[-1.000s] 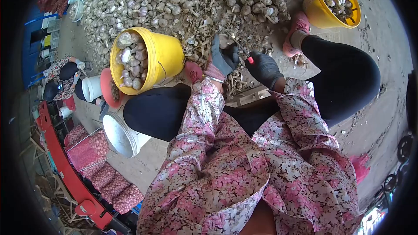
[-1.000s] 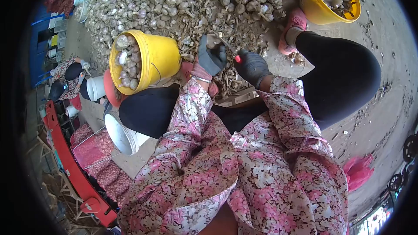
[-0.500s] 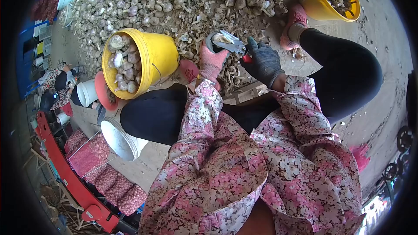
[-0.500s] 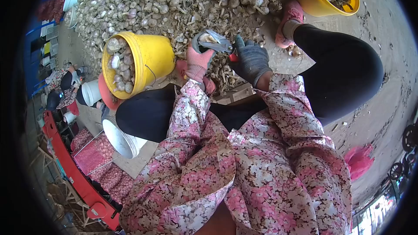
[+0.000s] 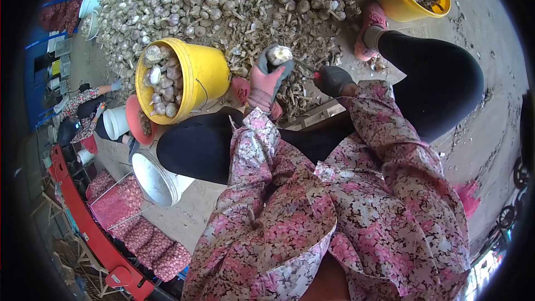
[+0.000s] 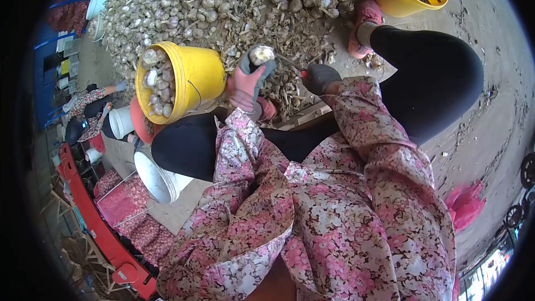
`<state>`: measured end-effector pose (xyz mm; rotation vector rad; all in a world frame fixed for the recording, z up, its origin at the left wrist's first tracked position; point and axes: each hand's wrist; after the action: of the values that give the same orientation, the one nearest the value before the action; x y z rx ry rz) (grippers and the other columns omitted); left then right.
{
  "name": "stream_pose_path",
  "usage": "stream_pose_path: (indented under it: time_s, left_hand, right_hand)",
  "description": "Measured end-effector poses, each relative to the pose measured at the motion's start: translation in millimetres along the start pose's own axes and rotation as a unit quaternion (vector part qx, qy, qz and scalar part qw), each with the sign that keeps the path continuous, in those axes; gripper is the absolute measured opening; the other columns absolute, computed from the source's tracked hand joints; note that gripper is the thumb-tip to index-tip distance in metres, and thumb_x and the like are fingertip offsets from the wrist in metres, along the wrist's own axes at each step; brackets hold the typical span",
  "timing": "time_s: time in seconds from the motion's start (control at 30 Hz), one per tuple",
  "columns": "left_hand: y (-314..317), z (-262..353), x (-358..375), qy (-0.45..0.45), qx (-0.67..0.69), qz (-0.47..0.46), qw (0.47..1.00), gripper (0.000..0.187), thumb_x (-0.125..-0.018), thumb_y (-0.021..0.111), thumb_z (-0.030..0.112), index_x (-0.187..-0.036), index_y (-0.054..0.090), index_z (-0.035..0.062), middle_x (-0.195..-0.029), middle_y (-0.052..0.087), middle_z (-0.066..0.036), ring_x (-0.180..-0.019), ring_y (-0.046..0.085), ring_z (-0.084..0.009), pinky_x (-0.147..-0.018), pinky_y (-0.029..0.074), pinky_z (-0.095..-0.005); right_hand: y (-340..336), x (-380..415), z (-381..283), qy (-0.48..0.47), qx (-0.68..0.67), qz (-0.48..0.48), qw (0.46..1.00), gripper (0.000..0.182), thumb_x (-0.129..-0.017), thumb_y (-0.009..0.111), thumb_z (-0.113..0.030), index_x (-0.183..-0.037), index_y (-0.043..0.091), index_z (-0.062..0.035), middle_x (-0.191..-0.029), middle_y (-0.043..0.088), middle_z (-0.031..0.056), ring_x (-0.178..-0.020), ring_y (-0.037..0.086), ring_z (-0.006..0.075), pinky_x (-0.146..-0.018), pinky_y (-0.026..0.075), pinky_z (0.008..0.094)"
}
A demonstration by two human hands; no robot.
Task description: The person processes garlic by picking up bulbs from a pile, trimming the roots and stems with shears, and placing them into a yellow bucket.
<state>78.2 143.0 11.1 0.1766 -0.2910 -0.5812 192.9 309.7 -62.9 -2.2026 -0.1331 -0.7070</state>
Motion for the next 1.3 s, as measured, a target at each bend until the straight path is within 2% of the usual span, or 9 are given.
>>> stream_pose_path:
  time_s: [0.17,0.27,0.37,0.53,0.73,0.83,1.03,1.2,1.3]
  left_hand:
    - [-57.3,44.3,12.9,0.074,0.218,0.121,0.966,0.047,-0.085,0.060,0.012,-0.128,0.046,0.0028,-0.107,0.060,-0.009,-0.089,0.060,-0.0168,-0.071,0.053,-0.0291]
    - [-90.9,73.5,16.3,0.171,0.587,0.061,0.789,0.049,-0.088,0.060,0.033,-0.125,0.048,0.0026,-0.108,0.060,-0.011,-0.090,0.060,-0.0166,-0.078,0.052,-0.0329]
    - [-68.5,67.0,-3.3,0.084,0.500,0.238,0.828,0.045,-0.086,0.061,0.032,-0.117,0.052,0.0019,-0.107,0.060,-0.013,-0.092,0.060,-0.0188,-0.079,0.052,-0.0325]
    - [0.9,-13.8,-92.7,-0.125,0.107,0.205,0.965,0.029,-0.085,0.062,0.013,-0.113,0.054,0.0073,-0.093,0.061,-0.004,-0.081,0.062,-0.0196,-0.070,0.050,-0.0288]
    - [73.1,-117.8,-195.2,-0.185,-0.176,0.066,0.965,0.040,-0.081,0.067,0.016,-0.119,0.057,0.0054,-0.101,0.064,-0.015,-0.081,0.065,-0.0268,-0.068,0.054,-0.0328]
    - [110.0,-114.4,-212.7,0.007,-0.540,0.068,0.839,0.069,-0.066,0.076,0.032,-0.128,0.050,0.0157,-0.126,0.043,-0.021,-0.117,0.045,-0.0353,-0.098,0.038,-0.0425]
    - [136.7,-98.9,-256.9,0.030,-0.773,-0.145,0.617,0.052,-0.072,0.070,0.035,-0.118,0.057,0.0159,-0.121,0.050,-0.013,-0.111,0.050,-0.0348,-0.091,0.042,-0.0424]
    - [91.8,-117.2,-255.5,-0.014,-0.582,-0.074,0.809,0.030,-0.077,0.068,0.020,-0.104,0.062,0.0077,-0.104,0.062,-0.017,-0.097,0.059,-0.0348,-0.085,0.046,-0.0411]
    - [37.5,-149.3,-238.3,-0.070,-0.604,-0.036,0.793,0.031,-0.079,0.065,0.016,-0.108,0.061,0.0064,-0.106,0.062,-0.017,-0.097,0.060,-0.0327,-0.085,0.046,-0.0382]
  right_hand:
    - [-9.0,-3.8,-7.7,0.058,-0.277,0.029,0.959,0.040,-0.078,0.060,-0.038,-0.090,0.061,-0.0004,-0.074,0.063,0.0194,-0.069,0.065,0.0311,-0.064,0.049,0.0442]
    - [-21.5,-19.6,-9.4,0.198,-0.465,0.005,0.863,0.038,-0.079,0.061,-0.037,-0.095,0.057,-0.0031,-0.067,0.059,0.0139,-0.067,0.065,0.0238,-0.057,0.050,0.0397]
    - [10.2,-42.9,9.4,0.180,-0.662,0.031,0.727,0.036,-0.082,0.061,-0.038,-0.097,0.054,-0.0059,-0.070,0.056,0.0097,-0.061,0.059,0.0213,-0.052,0.048,0.0361]
    - [-12.7,-31.8,-14.7,0.240,-0.835,0.112,0.483,0.026,-0.086,0.061,-0.037,-0.091,0.050,-0.0136,-0.069,0.052,0.0028,-0.052,0.052,0.0195,-0.049,0.046,0.0350]
    - [-26.2,-36.4,2.9,0.222,-0.783,0.179,0.552,0.026,-0.086,0.062,-0.033,-0.096,0.052,-0.0119,-0.071,0.054,0.0028,-0.053,0.053,0.0171,-0.048,0.045,0.0322]
    - [-49.6,-28.8,6.9,0.254,-0.712,0.219,0.616,0.028,-0.087,0.062,-0.032,-0.101,0.052,-0.0099,-0.065,0.051,0.0004,-0.048,0.049,0.0127,-0.042,0.040,0.0271]
    - [-40.1,-45.1,10.7,0.248,-0.775,0.246,0.526,0.026,-0.088,0.059,-0.031,-0.100,0.052,-0.0088,-0.066,0.051,0.0012,-0.048,0.049,0.0126,-0.038,0.039,0.0270]
    - [-53.4,-38.5,11.7,0.265,-0.721,0.213,0.604,0.027,-0.087,0.061,-0.031,-0.097,0.051,-0.0087,-0.066,0.053,0.0021,-0.049,0.051,0.0126,-0.039,0.040,0.0270]
    - [-46.7,-31.1,10.3,0.255,-0.698,0.213,0.635,0.026,-0.087,0.062,-0.031,-0.095,0.050,-0.0090,-0.067,0.054,0.0027,-0.050,0.051,0.0125,-0.041,0.040,0.0269]
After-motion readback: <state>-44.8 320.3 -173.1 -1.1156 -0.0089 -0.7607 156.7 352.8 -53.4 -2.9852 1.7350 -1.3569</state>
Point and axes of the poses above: each hand's wrist, its own x-axis away from the middle knuckle, its own y-axis out of the palm, z = x × y
